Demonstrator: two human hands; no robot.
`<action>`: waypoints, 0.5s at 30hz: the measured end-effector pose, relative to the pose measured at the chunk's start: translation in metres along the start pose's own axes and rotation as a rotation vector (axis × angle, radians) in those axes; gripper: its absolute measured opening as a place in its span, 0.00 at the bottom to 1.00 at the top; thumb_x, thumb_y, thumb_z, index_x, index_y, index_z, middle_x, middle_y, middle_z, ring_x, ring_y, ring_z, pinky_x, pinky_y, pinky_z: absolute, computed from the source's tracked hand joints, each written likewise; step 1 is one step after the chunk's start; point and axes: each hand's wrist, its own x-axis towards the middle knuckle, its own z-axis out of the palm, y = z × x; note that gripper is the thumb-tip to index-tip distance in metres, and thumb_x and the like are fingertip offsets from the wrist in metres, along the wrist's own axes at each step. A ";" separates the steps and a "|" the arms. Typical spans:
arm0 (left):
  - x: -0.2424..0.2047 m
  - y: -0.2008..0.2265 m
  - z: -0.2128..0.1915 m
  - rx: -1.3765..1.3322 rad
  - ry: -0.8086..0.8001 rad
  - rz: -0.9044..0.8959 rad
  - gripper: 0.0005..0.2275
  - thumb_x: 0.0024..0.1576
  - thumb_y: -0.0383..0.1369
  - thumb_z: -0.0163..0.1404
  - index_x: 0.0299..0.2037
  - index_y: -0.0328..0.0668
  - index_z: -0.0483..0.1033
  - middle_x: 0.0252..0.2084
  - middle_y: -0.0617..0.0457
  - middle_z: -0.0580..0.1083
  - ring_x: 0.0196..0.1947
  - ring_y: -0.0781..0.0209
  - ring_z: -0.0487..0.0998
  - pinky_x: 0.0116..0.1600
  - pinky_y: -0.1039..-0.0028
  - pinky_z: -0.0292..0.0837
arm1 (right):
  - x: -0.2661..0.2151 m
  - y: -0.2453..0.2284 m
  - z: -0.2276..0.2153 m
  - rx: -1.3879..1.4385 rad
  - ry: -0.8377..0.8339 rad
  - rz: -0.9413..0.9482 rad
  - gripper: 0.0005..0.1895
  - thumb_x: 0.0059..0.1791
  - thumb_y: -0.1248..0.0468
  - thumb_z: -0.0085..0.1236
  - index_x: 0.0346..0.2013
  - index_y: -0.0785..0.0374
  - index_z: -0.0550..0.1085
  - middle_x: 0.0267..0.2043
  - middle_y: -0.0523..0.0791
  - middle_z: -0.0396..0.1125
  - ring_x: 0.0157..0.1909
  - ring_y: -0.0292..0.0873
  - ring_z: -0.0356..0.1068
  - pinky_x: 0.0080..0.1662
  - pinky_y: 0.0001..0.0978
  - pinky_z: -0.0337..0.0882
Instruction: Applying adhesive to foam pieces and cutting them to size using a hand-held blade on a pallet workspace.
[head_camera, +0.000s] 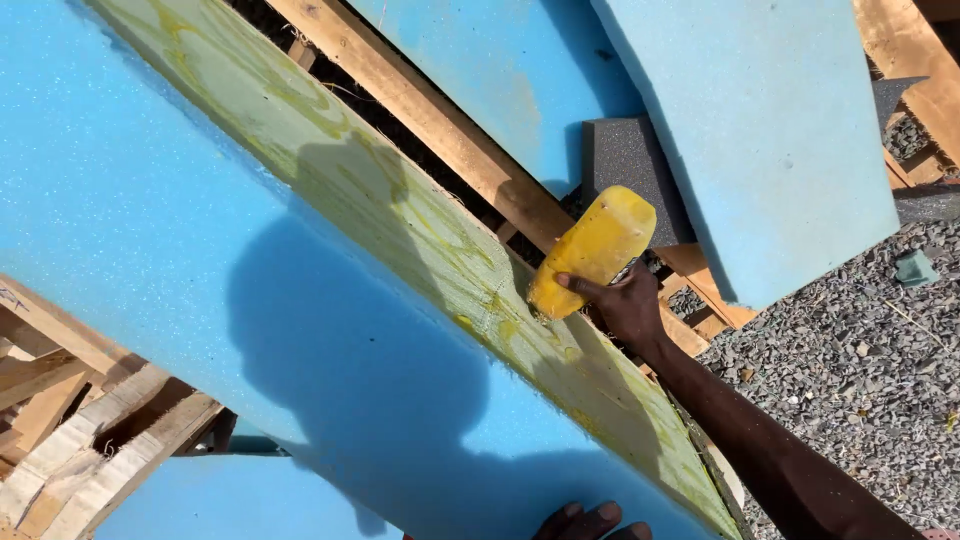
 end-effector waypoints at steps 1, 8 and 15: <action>0.017 -0.002 -0.029 0.145 0.191 -0.033 0.13 0.66 0.45 0.45 0.54 0.60 0.80 0.54 0.74 0.79 0.60 0.66 0.76 0.62 0.64 0.69 | -0.007 0.003 -0.016 -0.151 0.016 0.123 0.30 0.36 0.57 0.73 0.50 0.65 0.78 0.52 0.50 0.77 0.51 0.49 0.80 0.50 0.44 0.84; 0.191 -0.062 -0.325 0.818 0.530 0.113 0.24 0.77 0.43 0.40 0.66 0.19 0.63 0.73 0.35 0.52 0.74 0.36 0.50 0.71 0.32 0.58 | -0.026 -0.072 -0.025 -0.107 0.144 0.332 0.31 0.31 0.66 0.72 0.49 0.68 0.77 0.52 0.51 0.76 0.54 0.49 0.76 0.52 0.46 0.80; 0.226 -0.108 -0.337 0.659 0.674 0.063 0.22 0.75 0.43 0.39 0.70 0.30 0.63 0.75 0.43 0.58 0.78 0.39 0.51 0.76 0.40 0.47 | 0.063 -0.112 0.127 0.433 0.080 0.125 0.33 0.30 0.67 0.75 0.49 0.66 0.74 0.52 0.52 0.75 0.55 0.53 0.77 0.53 0.50 0.83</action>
